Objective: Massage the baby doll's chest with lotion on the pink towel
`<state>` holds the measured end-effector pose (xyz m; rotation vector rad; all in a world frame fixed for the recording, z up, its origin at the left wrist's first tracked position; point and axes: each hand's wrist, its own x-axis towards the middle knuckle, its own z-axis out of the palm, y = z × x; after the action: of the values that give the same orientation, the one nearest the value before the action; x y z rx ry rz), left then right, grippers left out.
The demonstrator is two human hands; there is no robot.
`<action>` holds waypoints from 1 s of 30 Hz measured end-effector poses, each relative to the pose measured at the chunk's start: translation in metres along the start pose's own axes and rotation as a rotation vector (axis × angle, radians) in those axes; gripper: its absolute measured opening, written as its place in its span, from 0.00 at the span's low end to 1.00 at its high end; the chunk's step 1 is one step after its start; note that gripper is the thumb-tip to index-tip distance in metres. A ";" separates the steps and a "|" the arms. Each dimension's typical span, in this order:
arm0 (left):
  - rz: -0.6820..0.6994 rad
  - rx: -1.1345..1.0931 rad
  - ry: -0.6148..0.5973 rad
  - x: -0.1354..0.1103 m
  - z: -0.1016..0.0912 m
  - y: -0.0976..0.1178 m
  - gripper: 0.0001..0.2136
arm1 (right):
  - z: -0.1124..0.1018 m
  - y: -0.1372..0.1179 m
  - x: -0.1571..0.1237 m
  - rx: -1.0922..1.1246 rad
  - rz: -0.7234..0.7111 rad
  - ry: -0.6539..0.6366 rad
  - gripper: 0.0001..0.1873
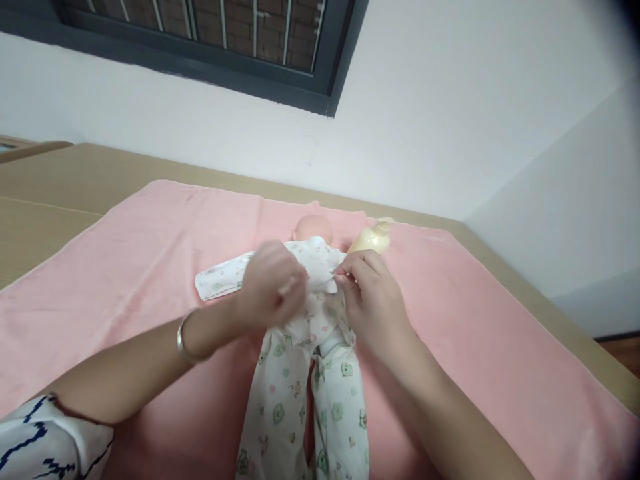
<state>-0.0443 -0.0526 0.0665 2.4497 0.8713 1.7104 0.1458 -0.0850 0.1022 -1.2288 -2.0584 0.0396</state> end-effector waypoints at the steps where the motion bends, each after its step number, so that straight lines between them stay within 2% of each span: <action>1: 0.117 -0.083 -0.173 -0.005 -0.003 0.021 0.09 | 0.000 0.000 0.000 -0.008 0.004 -0.010 0.09; 4: 0.204 -0.097 -0.745 -0.026 -0.003 0.077 0.09 | -0.001 -0.003 -0.001 -0.055 0.012 -0.047 0.09; 6: 0.270 -0.009 -1.088 -0.043 0.003 0.099 0.12 | -0.002 -0.007 -0.002 -0.072 0.030 -0.090 0.10; 7: 0.303 0.016 -1.208 -0.051 0.007 0.105 0.10 | -0.003 -0.009 -0.003 -0.075 0.044 -0.124 0.11; 9: 0.324 0.073 -1.331 -0.065 0.016 0.107 0.06 | -0.004 -0.015 -0.004 -0.093 0.070 -0.203 0.12; 12: 0.305 0.127 -1.362 -0.077 0.024 0.100 0.06 | -0.004 -0.020 -0.005 -0.154 0.095 -0.289 0.12; 14: 0.296 0.118 -1.341 -0.081 0.026 0.095 0.07 | -0.003 -0.022 -0.005 -0.177 0.101 -0.307 0.12; 17: 0.277 0.074 -1.317 -0.081 0.025 0.092 0.06 | -0.001 -0.024 -0.007 -0.179 0.106 -0.327 0.12; 21: 0.319 0.088 -1.369 -0.076 0.021 0.092 0.07 | -0.001 -0.027 -0.010 -0.180 0.097 -0.377 0.13; 25: 0.319 0.071 -1.332 -0.075 0.019 0.090 0.07 | -0.004 -0.030 -0.015 -0.225 0.074 -0.434 0.15; 28: 0.298 0.060 -1.313 -0.080 0.020 0.087 0.08 | -0.006 -0.032 -0.018 -0.272 0.011 -0.544 0.17; 30: 0.299 0.065 -1.256 -0.084 0.021 0.086 0.10 | -0.006 -0.033 -0.019 -0.288 -0.038 -0.608 0.18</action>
<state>-0.0091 -0.1573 0.0150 2.9672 0.3653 -0.0849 0.1296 -0.1192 0.1079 -1.4812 -2.6829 0.1138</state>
